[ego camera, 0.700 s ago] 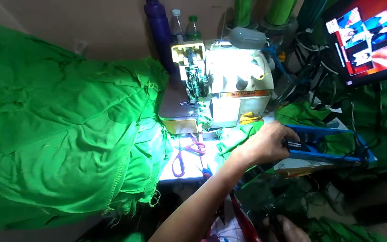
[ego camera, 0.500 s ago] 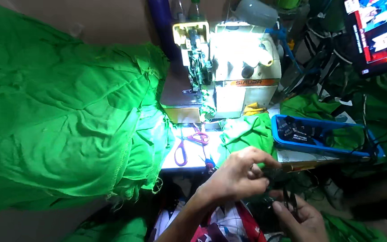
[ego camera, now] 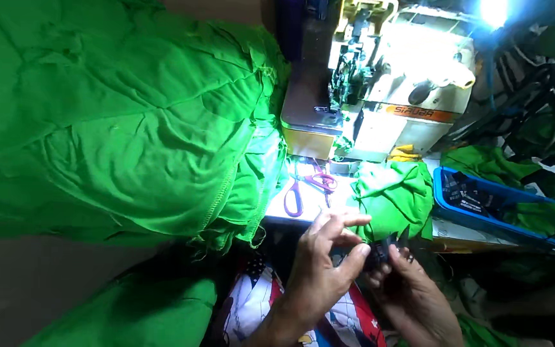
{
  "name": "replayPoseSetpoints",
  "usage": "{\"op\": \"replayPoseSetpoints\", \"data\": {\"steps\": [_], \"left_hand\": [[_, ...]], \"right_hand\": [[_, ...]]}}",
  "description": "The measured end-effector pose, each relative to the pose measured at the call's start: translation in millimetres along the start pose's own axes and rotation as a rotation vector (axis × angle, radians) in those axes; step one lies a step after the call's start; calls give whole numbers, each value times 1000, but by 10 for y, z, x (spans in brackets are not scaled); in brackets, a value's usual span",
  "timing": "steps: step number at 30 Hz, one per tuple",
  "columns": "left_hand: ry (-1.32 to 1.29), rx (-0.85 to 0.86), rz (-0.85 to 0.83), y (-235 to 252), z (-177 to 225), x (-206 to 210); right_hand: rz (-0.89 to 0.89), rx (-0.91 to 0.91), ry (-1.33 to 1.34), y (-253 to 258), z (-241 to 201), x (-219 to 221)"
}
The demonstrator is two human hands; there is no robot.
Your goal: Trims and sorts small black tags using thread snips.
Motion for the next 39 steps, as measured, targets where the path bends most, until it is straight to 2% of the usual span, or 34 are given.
{"op": "replayPoseSetpoints", "data": {"steps": [2, 7, 12, 18, 25, 29, 35, 39], "left_hand": [[8, 8, 88, -158, -26, -54], [-204, -215, -22, -517, -94, -23], [-215, -345, -69, -477, -162, 42], [-321, -421, -18, -526, -200, 70], [-457, -477, -53, -529, -212, 19], [-418, -488, -60, -566, -254, 28], [-295, -495, -260, -628, -276, -23], [-127, -464, -326, -700, -360, -81]], "right_hand": [[15, 4, 45, 23, 2, 41], [-25, -54, -21, 40, 62, 143], [-108, -171, -192, -4, 189, 171], [-179, -165, -300, -1, 321, 118], [-248, -160, -363, 51, 322, 45], [-205, -134, -372, 37, 340, 31], [-210, -82, -318, 86, 317, -40], [-204, -78, -330, 88, 243, -61]]}}
Point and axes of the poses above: each hand's wrist, its own y-axis towards the middle knuckle, its own x-axis out of the palm, z = x × y, the point moved 2 cm from there along y, towards the middle knuckle, and after that the axes turned 1 degree about x, right-handed, at the moved point
